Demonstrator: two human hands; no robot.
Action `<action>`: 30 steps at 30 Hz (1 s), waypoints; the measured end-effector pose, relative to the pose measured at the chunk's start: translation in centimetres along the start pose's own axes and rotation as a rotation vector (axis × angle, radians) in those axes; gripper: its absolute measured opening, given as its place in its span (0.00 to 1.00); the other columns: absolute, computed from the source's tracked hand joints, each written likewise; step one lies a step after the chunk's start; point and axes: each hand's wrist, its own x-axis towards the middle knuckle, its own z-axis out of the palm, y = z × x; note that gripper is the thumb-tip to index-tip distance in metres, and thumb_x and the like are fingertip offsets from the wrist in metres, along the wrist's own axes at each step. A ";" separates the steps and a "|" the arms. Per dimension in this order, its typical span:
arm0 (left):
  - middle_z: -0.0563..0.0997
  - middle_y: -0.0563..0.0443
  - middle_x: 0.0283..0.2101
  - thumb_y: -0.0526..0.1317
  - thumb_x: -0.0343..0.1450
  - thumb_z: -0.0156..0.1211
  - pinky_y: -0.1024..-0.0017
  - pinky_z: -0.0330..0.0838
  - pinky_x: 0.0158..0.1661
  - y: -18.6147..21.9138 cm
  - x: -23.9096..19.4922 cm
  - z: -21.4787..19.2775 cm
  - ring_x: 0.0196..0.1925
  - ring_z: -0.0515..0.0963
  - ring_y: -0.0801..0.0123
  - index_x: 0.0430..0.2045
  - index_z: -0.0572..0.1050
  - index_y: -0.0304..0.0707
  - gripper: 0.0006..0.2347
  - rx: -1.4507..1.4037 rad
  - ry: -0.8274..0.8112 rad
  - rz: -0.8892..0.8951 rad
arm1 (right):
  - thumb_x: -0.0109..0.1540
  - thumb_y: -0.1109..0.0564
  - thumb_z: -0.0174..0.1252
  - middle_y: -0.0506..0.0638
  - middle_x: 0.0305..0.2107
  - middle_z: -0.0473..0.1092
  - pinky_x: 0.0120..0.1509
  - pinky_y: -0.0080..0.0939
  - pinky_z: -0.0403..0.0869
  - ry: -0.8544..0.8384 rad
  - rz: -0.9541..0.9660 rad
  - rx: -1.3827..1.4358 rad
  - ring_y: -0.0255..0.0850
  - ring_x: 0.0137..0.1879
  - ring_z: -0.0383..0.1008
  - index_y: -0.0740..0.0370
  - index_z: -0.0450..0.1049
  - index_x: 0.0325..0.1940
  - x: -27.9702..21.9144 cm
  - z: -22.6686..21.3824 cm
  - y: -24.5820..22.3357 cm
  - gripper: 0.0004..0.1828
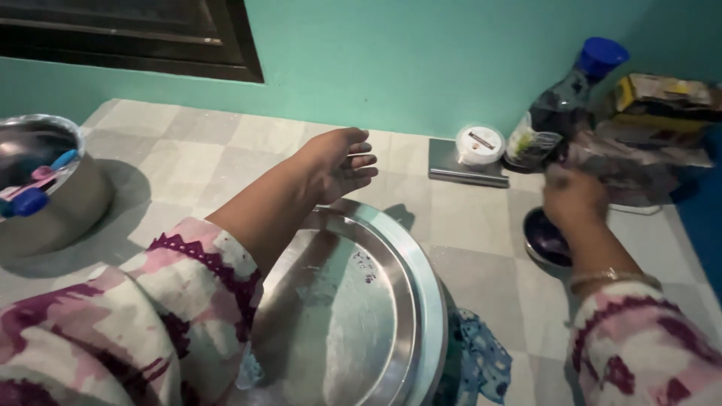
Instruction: Put finished cakes into the refrigerator and tidy up the decorating table.
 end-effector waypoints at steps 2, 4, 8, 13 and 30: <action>0.79 0.42 0.50 0.47 0.73 0.53 0.59 0.72 0.61 -0.2 -0.3 0.2 0.55 0.79 0.53 0.57 0.71 0.32 0.21 0.038 0.013 -0.021 | 0.55 0.48 0.66 0.67 0.48 0.75 0.59 0.56 0.73 0.043 0.240 -0.028 0.62 0.55 0.76 0.62 0.80 0.53 -1.8 -0.4 4.7 0.24; 0.79 0.42 0.50 0.46 0.73 0.52 0.59 0.71 0.62 -0.4 -0.3 0.5 0.55 0.79 0.53 0.57 0.71 0.31 0.21 0.041 -0.012 -0.019 | 0.57 0.47 0.65 0.66 0.48 0.76 0.59 0.56 0.74 -0.062 0.279 -0.137 0.62 0.54 0.77 0.62 0.82 0.51 -2.0 1.2 8.6 0.22; 0.78 0.41 0.51 0.47 0.74 0.52 0.58 0.70 0.62 -0.4 -0.9 0.9 0.56 0.78 0.52 0.57 0.70 0.31 0.21 0.033 -0.049 -0.017 | 0.54 0.57 0.69 0.66 0.42 0.80 0.56 0.51 0.77 -0.391 0.469 -0.299 0.58 0.50 0.81 0.67 0.87 0.43 -4.5 -0.1 8.5 0.16; 0.79 0.43 0.49 0.47 0.73 0.53 0.58 0.71 0.62 -0.1 -2.7 0.6 0.56 0.80 0.53 0.55 0.72 0.32 0.20 0.070 -0.019 -0.004 | 0.64 0.64 0.60 0.66 0.38 0.74 0.32 0.46 0.78 -0.069 0.875 0.800 0.53 0.36 0.80 0.80 0.72 0.46 -6.6 0.7 7.8 0.13; 0.80 0.45 0.46 0.48 0.72 0.56 0.58 0.75 0.55 -1.1 -8.2 -6.2 0.51 0.79 0.55 0.51 0.72 0.34 0.18 -0.014 -0.097 -0.016 | 0.62 0.68 0.55 0.61 0.30 0.74 0.32 0.36 0.79 -0.277 0.567 0.953 0.44 0.30 0.78 0.74 0.73 0.39 -7.7 -8.8 -8.4 0.04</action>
